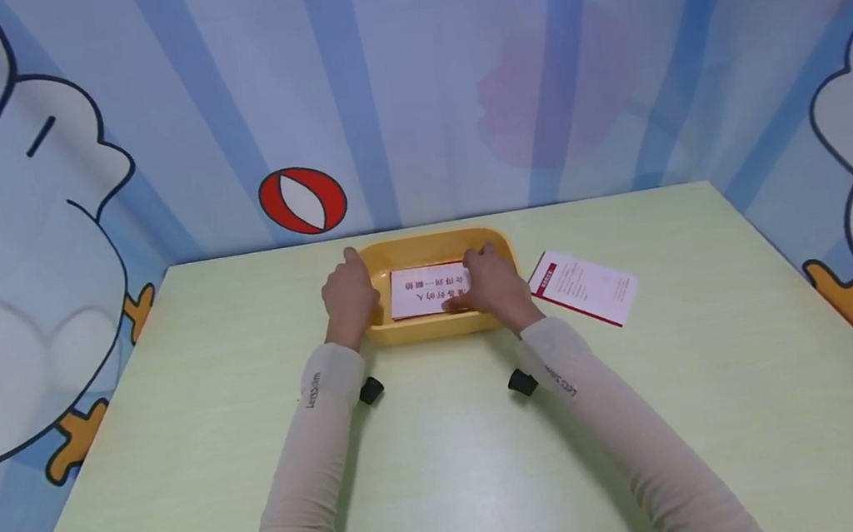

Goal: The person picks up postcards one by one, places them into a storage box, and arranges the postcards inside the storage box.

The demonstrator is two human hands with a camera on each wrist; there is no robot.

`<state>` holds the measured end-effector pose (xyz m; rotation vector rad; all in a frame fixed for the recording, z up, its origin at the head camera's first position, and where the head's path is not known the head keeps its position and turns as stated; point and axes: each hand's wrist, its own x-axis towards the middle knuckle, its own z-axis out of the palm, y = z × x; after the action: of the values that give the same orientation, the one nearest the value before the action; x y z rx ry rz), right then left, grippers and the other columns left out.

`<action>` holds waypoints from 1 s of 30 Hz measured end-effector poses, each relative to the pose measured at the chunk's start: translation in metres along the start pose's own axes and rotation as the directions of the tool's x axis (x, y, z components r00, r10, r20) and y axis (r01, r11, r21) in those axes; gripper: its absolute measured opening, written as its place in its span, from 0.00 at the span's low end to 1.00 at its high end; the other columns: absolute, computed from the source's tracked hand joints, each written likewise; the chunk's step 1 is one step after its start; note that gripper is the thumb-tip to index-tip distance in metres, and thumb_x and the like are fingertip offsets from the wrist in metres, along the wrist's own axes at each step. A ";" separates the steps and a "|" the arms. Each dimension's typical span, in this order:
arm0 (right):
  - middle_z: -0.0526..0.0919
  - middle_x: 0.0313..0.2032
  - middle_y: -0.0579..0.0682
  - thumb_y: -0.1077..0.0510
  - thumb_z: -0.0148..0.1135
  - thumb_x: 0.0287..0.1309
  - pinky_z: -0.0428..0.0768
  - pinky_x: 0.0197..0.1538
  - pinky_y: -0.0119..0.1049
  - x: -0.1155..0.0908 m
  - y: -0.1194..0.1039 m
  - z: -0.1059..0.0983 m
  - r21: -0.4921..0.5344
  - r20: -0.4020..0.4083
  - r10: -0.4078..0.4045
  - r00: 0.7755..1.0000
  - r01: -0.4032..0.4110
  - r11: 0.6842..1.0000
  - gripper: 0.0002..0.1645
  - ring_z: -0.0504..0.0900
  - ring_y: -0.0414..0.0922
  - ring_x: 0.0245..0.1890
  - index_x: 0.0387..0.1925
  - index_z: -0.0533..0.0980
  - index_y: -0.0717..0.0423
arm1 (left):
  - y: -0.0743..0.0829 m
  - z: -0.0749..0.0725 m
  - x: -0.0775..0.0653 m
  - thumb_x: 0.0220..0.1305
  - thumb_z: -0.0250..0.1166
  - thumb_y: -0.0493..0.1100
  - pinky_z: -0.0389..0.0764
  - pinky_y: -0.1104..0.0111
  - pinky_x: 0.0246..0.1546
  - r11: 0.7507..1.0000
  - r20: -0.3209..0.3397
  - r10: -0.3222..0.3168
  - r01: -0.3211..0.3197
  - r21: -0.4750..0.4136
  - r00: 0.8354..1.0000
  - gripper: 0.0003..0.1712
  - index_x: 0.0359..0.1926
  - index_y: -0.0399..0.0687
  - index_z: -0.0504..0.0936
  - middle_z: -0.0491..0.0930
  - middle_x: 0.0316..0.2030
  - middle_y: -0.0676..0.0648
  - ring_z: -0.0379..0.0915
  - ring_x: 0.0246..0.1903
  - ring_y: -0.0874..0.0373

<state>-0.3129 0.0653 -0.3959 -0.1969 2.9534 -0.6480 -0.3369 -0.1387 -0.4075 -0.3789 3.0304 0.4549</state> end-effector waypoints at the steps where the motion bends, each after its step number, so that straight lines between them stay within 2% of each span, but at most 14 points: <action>1: 0.68 0.51 0.54 0.39 0.75 0.44 0.78 0.44 0.39 0.000 0.000 0.000 0.005 0.003 0.000 1.000 0.000 1.000 0.47 0.72 0.48 0.44 0.61 0.68 0.58 | 0.000 0.000 0.000 0.62 0.65 0.38 0.83 0.56 0.53 1.000 -0.002 0.000 0.000 -0.001 1.000 0.35 0.65 0.40 0.58 0.79 0.47 0.39 0.77 0.42 0.47; 12: 0.68 0.49 0.54 0.41 0.74 0.47 0.76 0.41 0.38 0.000 -0.001 0.000 0.006 0.017 0.006 1.000 -0.006 1.000 0.40 0.72 0.48 0.43 0.56 0.71 0.58 | -0.001 -0.001 -0.002 0.63 0.64 0.38 0.83 0.57 0.51 1.000 -0.005 0.009 -0.009 -0.006 1.000 0.33 0.64 0.40 0.59 0.78 0.45 0.39 0.77 0.41 0.47; 23: 0.68 0.48 0.53 0.42 0.73 0.49 0.74 0.38 0.37 -0.002 -0.002 -0.001 0.012 -0.010 0.010 1.000 -0.010 1.000 0.40 0.71 0.48 0.42 0.57 0.70 0.59 | 0.001 -0.001 0.000 0.63 0.64 0.38 0.82 0.55 0.54 1.000 0.006 -0.004 0.004 0.006 1.000 0.37 0.68 0.40 0.56 0.78 0.49 0.38 0.77 0.43 0.47; 30: 0.70 0.48 0.53 0.43 0.70 0.53 0.76 0.41 0.38 -0.003 -0.002 -0.003 0.046 -0.043 0.001 0.999 0.001 0.999 0.38 0.72 0.48 0.43 0.59 0.70 0.59 | 0.001 -0.001 0.000 0.63 0.63 0.38 0.82 0.56 0.53 1.000 0.004 -0.004 0.004 0.007 1.000 0.35 0.67 0.40 0.57 0.79 0.48 0.39 0.77 0.43 0.48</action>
<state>-0.3098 0.0654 -0.3926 -0.1813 2.9754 -0.7290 -0.3372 -0.1386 -0.4062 -0.3823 3.0258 0.4435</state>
